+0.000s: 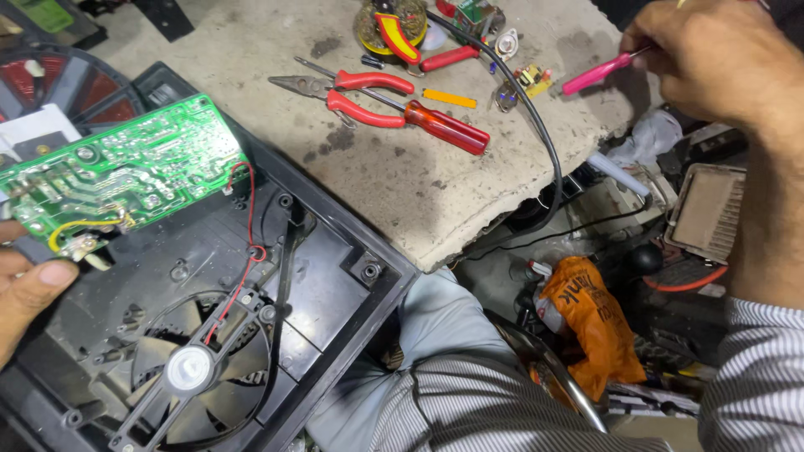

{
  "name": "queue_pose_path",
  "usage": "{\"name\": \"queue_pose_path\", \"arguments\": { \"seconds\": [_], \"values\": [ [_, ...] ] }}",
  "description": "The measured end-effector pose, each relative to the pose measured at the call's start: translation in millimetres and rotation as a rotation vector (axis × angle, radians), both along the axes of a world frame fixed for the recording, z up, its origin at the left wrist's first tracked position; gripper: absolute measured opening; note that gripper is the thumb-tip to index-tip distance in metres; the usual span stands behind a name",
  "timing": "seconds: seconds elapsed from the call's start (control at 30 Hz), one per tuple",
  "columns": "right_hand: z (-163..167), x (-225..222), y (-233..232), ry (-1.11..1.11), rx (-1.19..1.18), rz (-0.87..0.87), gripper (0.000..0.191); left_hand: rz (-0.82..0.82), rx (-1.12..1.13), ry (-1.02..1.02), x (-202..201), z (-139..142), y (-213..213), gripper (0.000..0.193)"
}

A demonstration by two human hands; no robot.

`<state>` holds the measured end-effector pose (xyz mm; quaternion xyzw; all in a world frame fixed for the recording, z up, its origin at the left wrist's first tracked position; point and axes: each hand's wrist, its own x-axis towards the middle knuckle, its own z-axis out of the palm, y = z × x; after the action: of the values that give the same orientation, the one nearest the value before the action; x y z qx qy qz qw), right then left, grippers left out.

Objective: The person repairs an electronic fan device on a cluttered workbench. They disconnect wires from a circuit board, use pliers to free components, then solder connections on the green board with a soldering iron, cleaning the tip on a sponge before setting the iron down.

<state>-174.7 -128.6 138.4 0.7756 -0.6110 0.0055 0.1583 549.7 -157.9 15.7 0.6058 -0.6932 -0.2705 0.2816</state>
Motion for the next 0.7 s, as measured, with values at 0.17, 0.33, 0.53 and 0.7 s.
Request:
{"name": "queue_pose_path", "arguments": {
  "seconds": [0.17, 0.33, 0.53, 0.7],
  "values": [
    [-14, 13, -33, -0.793, 0.033, 0.030, 0.007, 0.020, -0.085, -0.013, -7, 12, 7, 0.058],
    [-35, 117, -77, -1.181, 0.090, 0.115, 0.029, 0.024, -0.120, 0.138, -26, 28, 15, 0.050],
    [-25, 196, -104, -0.502, 0.137, -0.172, 0.036, 0.010, -0.147, 0.174, -34, 46, 19, 0.048],
    [-22, 174, -136, -1.280, 0.299, 0.032, 0.023, 0.039, -0.119, 0.107, -37, 53, 21, 0.052]
  ]
}}
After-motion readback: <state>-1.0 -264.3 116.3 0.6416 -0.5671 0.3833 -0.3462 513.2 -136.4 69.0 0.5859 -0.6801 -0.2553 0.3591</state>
